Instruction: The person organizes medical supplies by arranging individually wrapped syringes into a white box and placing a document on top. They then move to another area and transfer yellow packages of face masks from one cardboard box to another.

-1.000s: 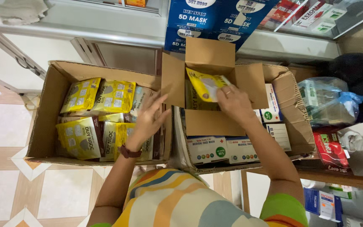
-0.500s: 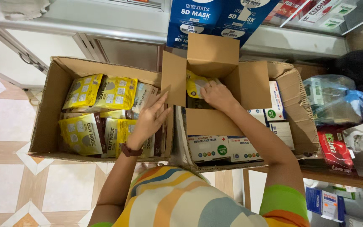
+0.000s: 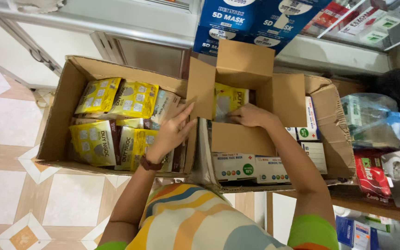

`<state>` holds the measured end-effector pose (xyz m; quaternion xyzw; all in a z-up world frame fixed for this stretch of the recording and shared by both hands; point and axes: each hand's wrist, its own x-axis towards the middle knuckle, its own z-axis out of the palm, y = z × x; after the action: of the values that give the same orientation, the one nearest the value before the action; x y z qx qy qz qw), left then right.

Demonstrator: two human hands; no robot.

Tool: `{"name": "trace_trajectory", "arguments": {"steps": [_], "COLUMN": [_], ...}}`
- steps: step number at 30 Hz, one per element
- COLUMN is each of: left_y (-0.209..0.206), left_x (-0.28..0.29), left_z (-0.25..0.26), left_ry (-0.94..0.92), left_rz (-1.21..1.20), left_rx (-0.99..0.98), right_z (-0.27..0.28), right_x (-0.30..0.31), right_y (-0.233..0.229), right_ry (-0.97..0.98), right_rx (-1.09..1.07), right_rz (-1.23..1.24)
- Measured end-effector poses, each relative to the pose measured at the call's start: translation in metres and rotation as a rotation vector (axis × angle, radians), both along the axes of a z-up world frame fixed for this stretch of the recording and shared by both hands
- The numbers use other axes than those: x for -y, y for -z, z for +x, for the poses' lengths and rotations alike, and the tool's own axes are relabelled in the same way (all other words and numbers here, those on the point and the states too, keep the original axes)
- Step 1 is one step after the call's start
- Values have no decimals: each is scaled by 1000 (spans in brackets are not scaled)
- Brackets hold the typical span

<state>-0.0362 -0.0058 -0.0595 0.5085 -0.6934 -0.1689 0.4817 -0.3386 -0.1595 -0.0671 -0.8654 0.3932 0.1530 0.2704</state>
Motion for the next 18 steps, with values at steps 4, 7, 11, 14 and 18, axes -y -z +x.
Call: {"name": "trace_trajectory", "arguments": {"steps": [4,7,11,14,18], "left_y": [5,12,34,77,145], "left_x": [-1,-2,2,16,35], "left_z": [0,5,31,66,130], "left_ry": [50,102,196,-41,-493], "left_rz": [84,121,98,166,442], "left_rx": [-122,-168,-377,-170,284], "right_z": [-6,6,18,29,51], "right_x": [11,4,-31,-69,-122], "right_y": [24,8,-41,-60,-56], "right_ry": [-66,-31,137,213,271], "right_rx": [20,56,204,303,533], "right_rz": [0,12,-58,-144,-400]}}
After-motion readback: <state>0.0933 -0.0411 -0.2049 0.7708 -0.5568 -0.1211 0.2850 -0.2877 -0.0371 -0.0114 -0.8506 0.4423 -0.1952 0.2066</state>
